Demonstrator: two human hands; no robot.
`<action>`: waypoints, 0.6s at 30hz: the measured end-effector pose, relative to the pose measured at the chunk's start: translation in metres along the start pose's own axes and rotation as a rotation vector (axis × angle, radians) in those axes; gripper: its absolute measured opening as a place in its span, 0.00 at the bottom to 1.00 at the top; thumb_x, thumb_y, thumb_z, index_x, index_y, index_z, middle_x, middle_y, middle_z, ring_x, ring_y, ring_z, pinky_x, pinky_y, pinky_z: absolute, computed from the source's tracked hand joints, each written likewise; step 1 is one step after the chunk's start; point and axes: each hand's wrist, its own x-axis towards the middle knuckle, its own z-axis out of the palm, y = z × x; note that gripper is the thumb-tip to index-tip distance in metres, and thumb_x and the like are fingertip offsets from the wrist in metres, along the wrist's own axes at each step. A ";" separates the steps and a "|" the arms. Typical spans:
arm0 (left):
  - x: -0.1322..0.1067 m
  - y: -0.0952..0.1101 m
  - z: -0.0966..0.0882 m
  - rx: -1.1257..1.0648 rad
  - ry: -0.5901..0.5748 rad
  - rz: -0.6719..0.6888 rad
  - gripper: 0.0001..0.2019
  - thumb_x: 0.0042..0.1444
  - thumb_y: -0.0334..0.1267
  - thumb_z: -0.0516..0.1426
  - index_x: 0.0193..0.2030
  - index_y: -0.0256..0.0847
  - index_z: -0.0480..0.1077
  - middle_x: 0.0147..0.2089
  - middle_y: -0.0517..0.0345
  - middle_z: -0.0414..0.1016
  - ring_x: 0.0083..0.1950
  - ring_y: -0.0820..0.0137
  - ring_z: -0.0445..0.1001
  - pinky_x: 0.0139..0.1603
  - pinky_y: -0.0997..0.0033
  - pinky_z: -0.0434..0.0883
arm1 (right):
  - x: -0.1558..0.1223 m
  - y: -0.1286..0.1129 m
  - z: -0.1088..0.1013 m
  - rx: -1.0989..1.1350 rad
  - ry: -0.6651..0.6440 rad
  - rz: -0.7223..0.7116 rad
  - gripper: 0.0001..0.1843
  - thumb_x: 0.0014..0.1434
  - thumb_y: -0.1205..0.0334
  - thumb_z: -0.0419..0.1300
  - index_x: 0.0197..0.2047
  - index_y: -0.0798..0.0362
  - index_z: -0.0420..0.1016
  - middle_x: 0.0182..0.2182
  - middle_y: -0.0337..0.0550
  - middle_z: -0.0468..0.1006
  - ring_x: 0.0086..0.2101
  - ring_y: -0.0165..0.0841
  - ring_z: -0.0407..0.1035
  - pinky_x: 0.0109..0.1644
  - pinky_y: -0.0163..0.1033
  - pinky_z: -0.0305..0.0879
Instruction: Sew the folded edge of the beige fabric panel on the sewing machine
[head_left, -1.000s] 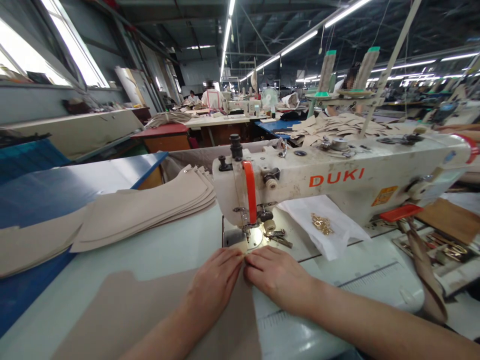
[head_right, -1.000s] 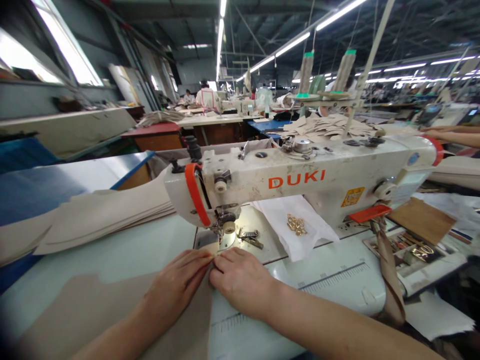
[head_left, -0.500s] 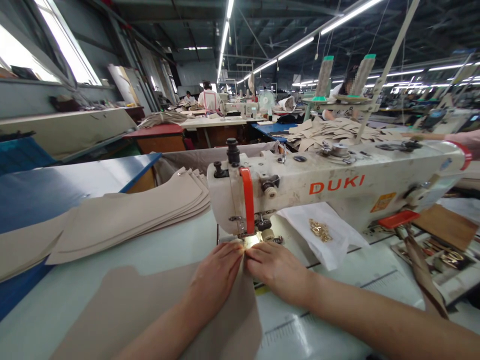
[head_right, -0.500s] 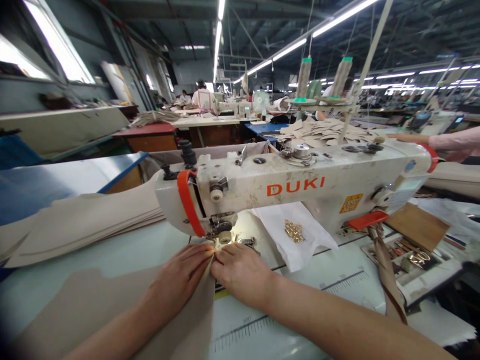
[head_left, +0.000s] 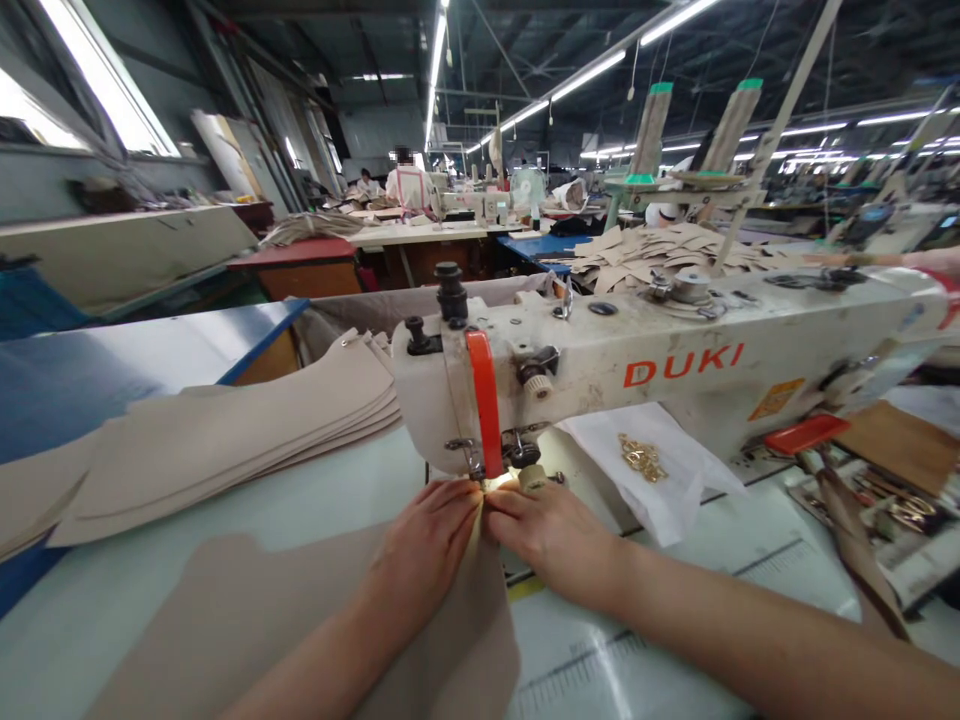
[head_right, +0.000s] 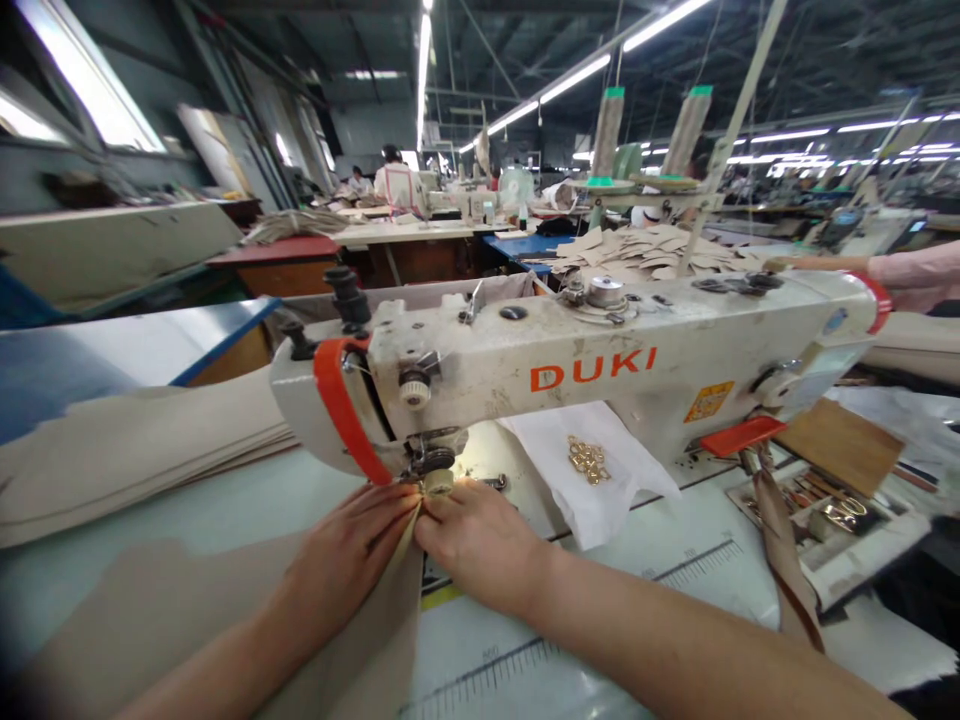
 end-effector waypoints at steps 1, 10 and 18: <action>0.000 0.000 0.000 0.002 0.000 0.002 0.17 0.64 0.33 0.44 0.39 0.33 0.74 0.39 0.49 0.79 0.42 0.65 0.76 0.45 0.63 0.76 | 0.000 0.000 0.000 0.000 0.000 0.001 0.02 0.62 0.69 0.57 0.40 0.58 0.68 0.43 0.46 0.72 0.43 0.38 0.65 0.43 0.41 0.62; -0.001 0.001 -0.001 -0.027 -0.022 -0.021 0.15 0.63 0.32 0.45 0.40 0.35 0.74 0.40 0.50 0.79 0.43 0.65 0.75 0.47 0.63 0.76 | 0.001 -0.001 -0.001 -0.012 -0.007 0.008 0.03 0.62 0.69 0.58 0.40 0.59 0.69 0.42 0.47 0.73 0.41 0.38 0.66 0.41 0.42 0.63; -0.007 0.007 -0.008 0.054 -0.087 -0.047 0.14 0.62 0.30 0.46 0.45 0.34 0.72 0.46 0.48 0.77 0.49 0.65 0.74 0.51 0.61 0.74 | -0.005 -0.005 -0.003 0.016 0.039 0.018 0.05 0.62 0.69 0.58 0.42 0.59 0.69 0.44 0.45 0.72 0.45 0.37 0.64 0.49 0.41 0.62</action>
